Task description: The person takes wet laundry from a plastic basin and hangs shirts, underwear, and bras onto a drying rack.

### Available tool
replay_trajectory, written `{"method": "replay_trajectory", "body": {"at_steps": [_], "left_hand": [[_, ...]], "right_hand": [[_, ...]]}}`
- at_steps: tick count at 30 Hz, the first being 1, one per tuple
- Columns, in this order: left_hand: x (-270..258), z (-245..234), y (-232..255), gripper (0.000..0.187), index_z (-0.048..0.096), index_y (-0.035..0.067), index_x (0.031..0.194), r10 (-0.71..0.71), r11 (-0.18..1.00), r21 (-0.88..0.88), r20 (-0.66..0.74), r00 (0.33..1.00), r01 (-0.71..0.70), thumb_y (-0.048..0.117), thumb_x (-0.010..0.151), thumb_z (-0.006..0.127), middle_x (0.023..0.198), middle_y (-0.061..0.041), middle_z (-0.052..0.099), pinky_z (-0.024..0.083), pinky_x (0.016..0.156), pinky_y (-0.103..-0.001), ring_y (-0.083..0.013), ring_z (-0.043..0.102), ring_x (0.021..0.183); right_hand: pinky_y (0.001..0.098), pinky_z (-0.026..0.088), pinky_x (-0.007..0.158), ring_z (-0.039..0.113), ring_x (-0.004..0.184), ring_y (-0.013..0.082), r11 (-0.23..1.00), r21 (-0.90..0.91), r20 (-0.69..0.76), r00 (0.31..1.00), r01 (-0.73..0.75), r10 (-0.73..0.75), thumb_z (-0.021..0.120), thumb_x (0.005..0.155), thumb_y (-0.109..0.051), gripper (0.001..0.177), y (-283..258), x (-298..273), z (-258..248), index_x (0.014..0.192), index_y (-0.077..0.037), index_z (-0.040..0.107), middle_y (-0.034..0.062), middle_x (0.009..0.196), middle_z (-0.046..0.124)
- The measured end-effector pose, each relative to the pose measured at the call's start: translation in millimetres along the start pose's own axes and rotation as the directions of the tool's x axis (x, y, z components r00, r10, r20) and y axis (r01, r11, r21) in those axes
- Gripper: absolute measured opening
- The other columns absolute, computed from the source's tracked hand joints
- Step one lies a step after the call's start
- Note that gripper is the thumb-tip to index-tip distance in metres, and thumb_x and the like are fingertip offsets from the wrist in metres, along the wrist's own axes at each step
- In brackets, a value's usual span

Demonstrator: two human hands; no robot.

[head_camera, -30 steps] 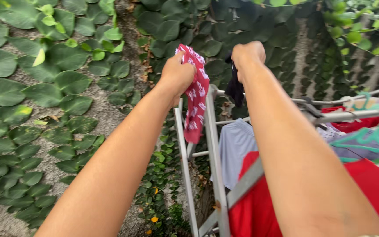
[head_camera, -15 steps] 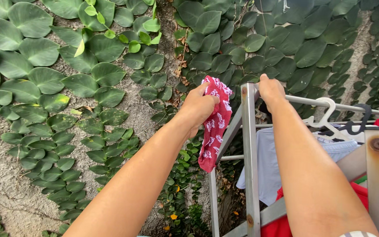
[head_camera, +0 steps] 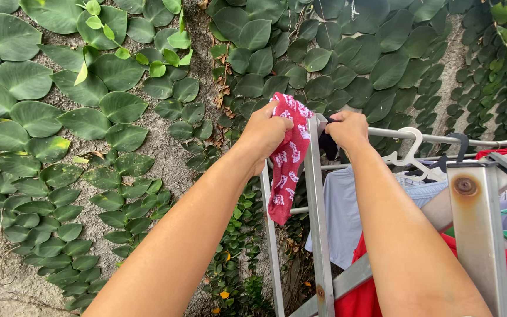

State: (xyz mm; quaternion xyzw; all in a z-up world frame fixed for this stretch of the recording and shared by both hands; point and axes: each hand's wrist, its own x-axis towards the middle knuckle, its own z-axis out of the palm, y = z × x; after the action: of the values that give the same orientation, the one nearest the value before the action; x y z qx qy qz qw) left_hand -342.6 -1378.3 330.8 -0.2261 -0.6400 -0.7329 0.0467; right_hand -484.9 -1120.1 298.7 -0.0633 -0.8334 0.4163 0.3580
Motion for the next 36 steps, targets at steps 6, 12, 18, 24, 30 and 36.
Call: {"method": "replay_trajectory", "body": {"at_steps": [6, 12, 18, 24, 30, 36], "left_hand": [[4.3, 3.9, -5.3, 0.031, 0.067, 0.007, 0.118, -0.01, 1.0, 0.012, 0.013, 1.0, 0.01, 0.006, 0.088, 0.058, 0.09, -0.007, 0.07, 0.052, 0.078, -0.034, -0.0144, 0.063, 0.078], [22.5, 6.6, -10.1, 0.031, 0.066, 0.006, 0.12, 0.035, 0.999, -0.033, 0.062, 0.997, -0.033, 0.012, 0.091, 0.058, 0.096, -0.004, 0.073, 0.055, 0.082, -0.033, -0.013, 0.069, 0.082], [81.6, 45.8, -14.0, 0.026, 0.069, 0.004, 0.114, 0.127, 0.992, -0.006, 0.111, 0.986, -0.127, 0.012, 0.091, 0.06, 0.088, -0.004, 0.072, 0.055, 0.074, -0.035, -0.0137, 0.068, 0.076], [173.9, 108.6, -39.9, 0.025, 0.07, 0.0, 0.112, 0.264, 0.964, -0.021, 0.201, 0.943, -0.265, 0.013, 0.093, 0.062, 0.093, -0.01, 0.073, 0.055, 0.075, -0.038, -0.0207, 0.068, 0.08], [198.7, 87.5, -59.5, 0.044, 0.072, 0.02, 0.121, 0.295, 0.594, 0.776, 0.033, 0.955, -0.21, 0.042, 0.085, 0.059, 0.121, -0.011, 0.07, 0.041, 0.101, -0.061, -0.0334, 0.063, 0.116], [152.8, 63.8, -48.0, 0.059, 0.071, 0.015, 0.121, -0.005, 0.408, 0.888, -0.231, 0.973, 0.213, 0.063, 0.087, 0.064, 0.126, -0.011, 0.069, 0.016, 0.112, -0.076, -0.0343, 0.062, 0.122]], "right_hand": [[0.0401, 0.048, 0.101, 0.051, 0.127, 0.0328, 0.942, -0.336, -0.369, 0.92, -0.003, -0.129, 0.076, 0.084, -0.008, 0.024, 4.0, 9.3, 5.2, 0.105, -0.018, 0.083, 0.0115, 0.132, 0.057], [0.0526, 0.034, 0.106, 0.039, 0.133, 0.0314, 0.858, -0.496, -0.203, 0.978, -0.136, 0.038, 0.067, 0.088, -0.022, 0.037, 0.2, -0.7, 0.7, 0.124, -0.025, 0.073, 0.0068, 0.138, 0.051], [0.0536, 0.032, 0.103, 0.048, 0.123, 0.0291, 0.956, 0.155, -0.484, 0.825, -0.248, 0.292, 0.061, 0.084, -0.015, 0.035, -5.7, -22.1, -5.5, 0.115, -0.02, 0.074, 0.0044, 0.129, 0.058], [0.0361, 0.051, 0.06, 0.06, 0.066, 0.0184, 0.402, 0.908, -0.193, 0.969, 0.117, 0.154, 0.057, 0.097, -0.022, 0.019, -6.8, -83.7, -10.0, 0.105, -0.006, 0.049, 0.0087, 0.086, 0.061], [0.0513, 0.05, 0.075, 0.068, 0.081, 0.0406, 0.975, 0.196, -0.535, 0.844, 0.102, 0.02, 0.063, 0.083, -0.006, 0.034, -3.5, -111.1, 9.3, 0.113, -0.011, 0.048, 0.0219, 0.085, 0.069], [0.0529, 0.049, 0.081, 0.067, 0.092, 0.0432, 0.992, 0.043, -0.354, 0.927, -0.117, 0.125, 0.066, 0.086, -0.012, 0.025, 35.4, -106.6, 25.6, 0.109, -0.013, 0.058, 0.0211, 0.094, 0.072]]}}
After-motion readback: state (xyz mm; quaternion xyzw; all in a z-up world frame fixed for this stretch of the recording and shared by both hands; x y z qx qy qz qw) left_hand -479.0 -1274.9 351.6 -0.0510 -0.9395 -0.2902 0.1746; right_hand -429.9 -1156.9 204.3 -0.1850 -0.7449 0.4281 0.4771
